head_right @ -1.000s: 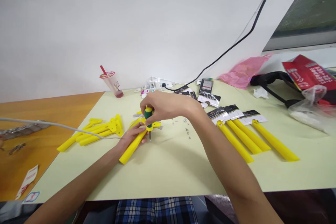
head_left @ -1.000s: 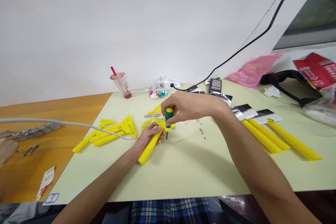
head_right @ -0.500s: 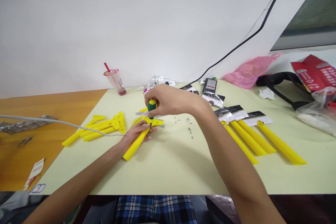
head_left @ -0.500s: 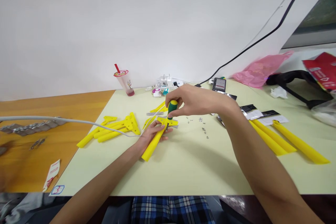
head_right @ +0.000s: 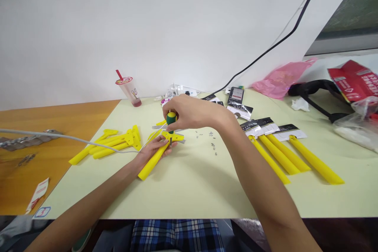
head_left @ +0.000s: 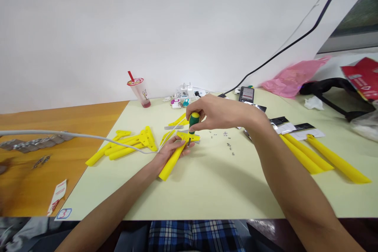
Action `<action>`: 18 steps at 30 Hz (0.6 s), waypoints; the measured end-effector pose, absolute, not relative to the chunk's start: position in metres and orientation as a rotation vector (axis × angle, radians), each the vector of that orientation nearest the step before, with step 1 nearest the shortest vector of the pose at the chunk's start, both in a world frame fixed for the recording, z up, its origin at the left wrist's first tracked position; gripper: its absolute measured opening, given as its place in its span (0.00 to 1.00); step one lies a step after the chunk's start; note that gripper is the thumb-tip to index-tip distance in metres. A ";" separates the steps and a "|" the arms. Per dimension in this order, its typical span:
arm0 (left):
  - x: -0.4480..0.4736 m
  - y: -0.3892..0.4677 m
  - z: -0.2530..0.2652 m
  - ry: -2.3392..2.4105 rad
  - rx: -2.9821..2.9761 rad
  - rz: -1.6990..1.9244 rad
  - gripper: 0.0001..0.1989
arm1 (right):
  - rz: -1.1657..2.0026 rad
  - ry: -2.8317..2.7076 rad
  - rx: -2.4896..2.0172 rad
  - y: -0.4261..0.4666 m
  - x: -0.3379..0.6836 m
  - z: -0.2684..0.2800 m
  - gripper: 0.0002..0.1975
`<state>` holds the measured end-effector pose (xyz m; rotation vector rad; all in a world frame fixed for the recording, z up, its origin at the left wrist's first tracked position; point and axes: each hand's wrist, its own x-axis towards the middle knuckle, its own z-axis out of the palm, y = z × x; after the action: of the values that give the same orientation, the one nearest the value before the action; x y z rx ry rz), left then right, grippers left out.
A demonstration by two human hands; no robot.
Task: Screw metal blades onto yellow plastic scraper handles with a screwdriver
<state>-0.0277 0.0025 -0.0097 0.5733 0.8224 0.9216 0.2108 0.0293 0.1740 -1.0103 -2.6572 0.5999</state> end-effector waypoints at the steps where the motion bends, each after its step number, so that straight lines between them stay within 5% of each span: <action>1: -0.028 0.002 -0.010 0.827 0.575 0.926 0.16 | 0.602 -2.663 -1.006 0.029 0.211 0.174 0.11; 18: -0.028 0.006 -0.012 0.818 0.577 0.921 0.13 | 0.575 -2.666 -0.993 0.029 0.211 0.175 0.11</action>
<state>-0.0282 0.0058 -0.0117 0.5773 0.8178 0.9206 0.2110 0.0289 0.1752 -0.9935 -2.6659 0.5747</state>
